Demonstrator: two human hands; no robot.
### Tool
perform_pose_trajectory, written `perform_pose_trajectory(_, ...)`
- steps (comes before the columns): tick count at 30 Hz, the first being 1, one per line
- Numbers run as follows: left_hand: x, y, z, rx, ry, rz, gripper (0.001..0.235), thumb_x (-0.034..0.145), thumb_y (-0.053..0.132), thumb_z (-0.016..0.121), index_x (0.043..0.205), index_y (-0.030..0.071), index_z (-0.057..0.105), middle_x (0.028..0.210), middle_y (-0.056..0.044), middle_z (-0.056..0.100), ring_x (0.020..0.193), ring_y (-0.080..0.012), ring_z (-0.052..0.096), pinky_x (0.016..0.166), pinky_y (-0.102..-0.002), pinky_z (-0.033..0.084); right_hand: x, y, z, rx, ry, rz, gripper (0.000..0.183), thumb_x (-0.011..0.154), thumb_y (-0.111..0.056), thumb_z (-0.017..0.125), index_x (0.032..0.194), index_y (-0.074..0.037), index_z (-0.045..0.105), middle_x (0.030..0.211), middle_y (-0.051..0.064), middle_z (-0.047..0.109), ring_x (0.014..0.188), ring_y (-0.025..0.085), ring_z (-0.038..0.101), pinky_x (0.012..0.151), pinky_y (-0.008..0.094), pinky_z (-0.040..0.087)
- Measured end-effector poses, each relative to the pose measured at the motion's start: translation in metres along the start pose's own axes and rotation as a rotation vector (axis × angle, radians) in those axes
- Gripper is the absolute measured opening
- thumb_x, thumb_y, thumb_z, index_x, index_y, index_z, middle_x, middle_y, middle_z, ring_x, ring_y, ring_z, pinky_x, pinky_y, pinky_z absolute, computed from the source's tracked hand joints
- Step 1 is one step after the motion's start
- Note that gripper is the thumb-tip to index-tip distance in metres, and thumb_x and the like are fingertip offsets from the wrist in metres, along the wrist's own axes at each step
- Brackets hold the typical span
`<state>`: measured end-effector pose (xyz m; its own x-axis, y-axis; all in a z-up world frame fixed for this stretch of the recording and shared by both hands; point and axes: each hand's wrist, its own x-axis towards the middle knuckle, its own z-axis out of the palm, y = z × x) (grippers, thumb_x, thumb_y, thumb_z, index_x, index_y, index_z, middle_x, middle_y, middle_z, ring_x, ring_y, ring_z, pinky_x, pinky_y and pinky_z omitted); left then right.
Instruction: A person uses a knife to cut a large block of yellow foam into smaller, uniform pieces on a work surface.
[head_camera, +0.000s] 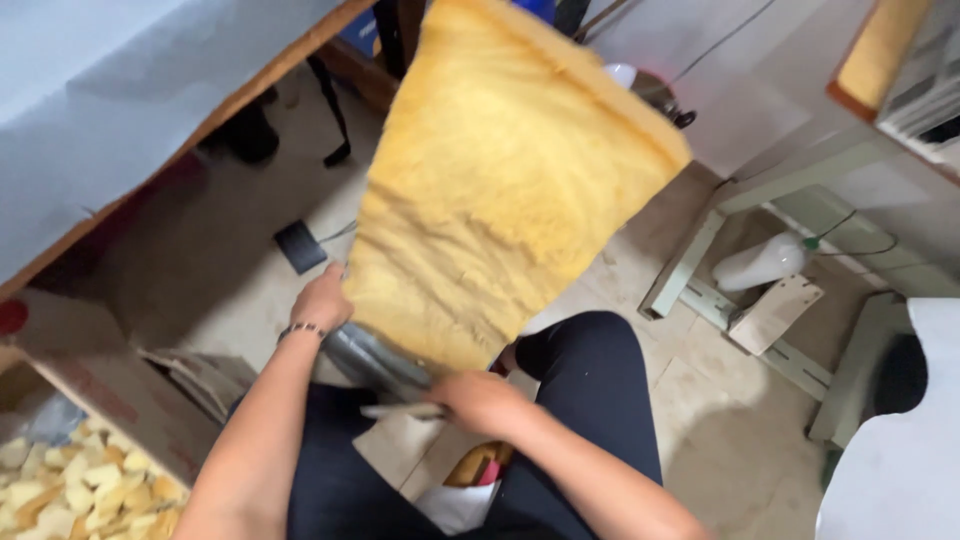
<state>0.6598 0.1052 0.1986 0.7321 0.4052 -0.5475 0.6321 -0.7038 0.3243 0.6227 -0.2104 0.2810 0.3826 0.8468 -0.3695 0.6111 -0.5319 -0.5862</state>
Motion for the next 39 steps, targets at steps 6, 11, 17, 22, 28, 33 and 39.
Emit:
perform_pose_trajectory(6,-0.035,-0.022,0.008,0.006,0.091,-0.006,0.056,0.088,0.013,0.060,0.143,0.017,0.055,0.133,-0.021,0.068,0.129,-0.0399,0.062,0.110,-0.054,0.048,-0.140,-0.003,-0.205,0.304,1.353,-0.032,0.035,0.088,-0.008,0.062,0.121,-0.013,0.070,0.125,0.009,0.066,0.083,0.018,0.063,0.067,0.028,0.052)
perform_pose_trajectory(11,-0.061,-0.042,0.017,-0.085,0.161,-0.058,0.055,0.090,0.015,0.057,0.144,0.017,0.053,0.136,-0.022,0.066,0.131,-0.0409,0.061,0.110,-0.053,0.048,-0.119,0.040,-0.221,0.685,1.156,-0.104,0.048,0.095,-0.021,0.053,0.144,-0.020,0.054,0.096,0.001,0.057,0.043,0.004,0.042,0.037,0.017,0.039)
perform_pose_trajectory(17,-0.090,-0.040,-0.012,-0.322,0.322,0.024,0.067,0.092,0.016,0.060,0.156,0.010,0.043,0.146,-0.029,0.055,0.135,-0.0481,0.053,0.114,-0.057,0.043,-0.099,-0.003,-0.187,0.647,1.004,-0.244,0.063,0.077,-0.013,0.086,0.136,-0.016,0.064,0.140,0.002,0.056,0.049,0.002,0.045,0.047,0.014,0.044)
perform_pose_trajectory(22,-0.177,0.012,-0.070,-0.626,0.707,0.408,0.063,0.089,0.006,0.070,0.148,0.003,0.050,0.134,-0.034,0.055,0.121,-0.0517,0.058,0.103,-0.058,0.050,-0.085,-0.031,-0.198,0.511,1.118,-0.109,0.057,0.086,-0.018,0.083,0.140,-0.018,0.063,0.137,0.008,0.058,0.097,0.016,0.060,0.075,0.026,0.051)
perform_pose_trajectory(28,-0.264,0.071,-0.128,-0.358,0.860,0.939,0.048,0.089,0.009,0.077,0.134,0.005,0.064,0.121,-0.017,0.068,0.111,-0.0397,0.069,0.093,-0.047,0.058,-0.076,-0.019,-0.209,0.451,1.165,-0.229,0.045,0.102,-0.021,0.074,0.144,-0.017,0.057,0.138,0.013,0.060,0.116,0.021,0.059,0.093,0.034,0.056)
perform_pose_trajectory(33,-0.195,0.063,-0.070,0.051,0.609,0.689,0.011,0.092,0.025,0.067,0.097,0.017,0.074,0.091,-0.006,0.075,0.092,-0.0324,0.074,0.083,-0.047,0.059,-0.061,0.025,-0.208,0.576,1.159,-0.276,0.041,0.109,-0.025,0.067,0.147,-0.019,0.054,0.134,0.016,0.060,0.106,0.019,0.061,0.092,0.035,0.060)
perform_pose_trajectory(39,-0.104,0.009,0.066,0.300,0.276,0.387,0.032,0.087,0.045,0.065,0.106,0.022,0.076,0.103,-0.007,0.077,0.105,-0.0318,0.072,0.103,-0.052,0.044,-0.052,0.058,-0.218,0.540,1.131,-0.278,0.043,0.112,-0.034,0.063,0.149,-0.019,0.049,0.135,0.016,0.055,0.115,0.024,0.059,0.095,0.038,0.057)
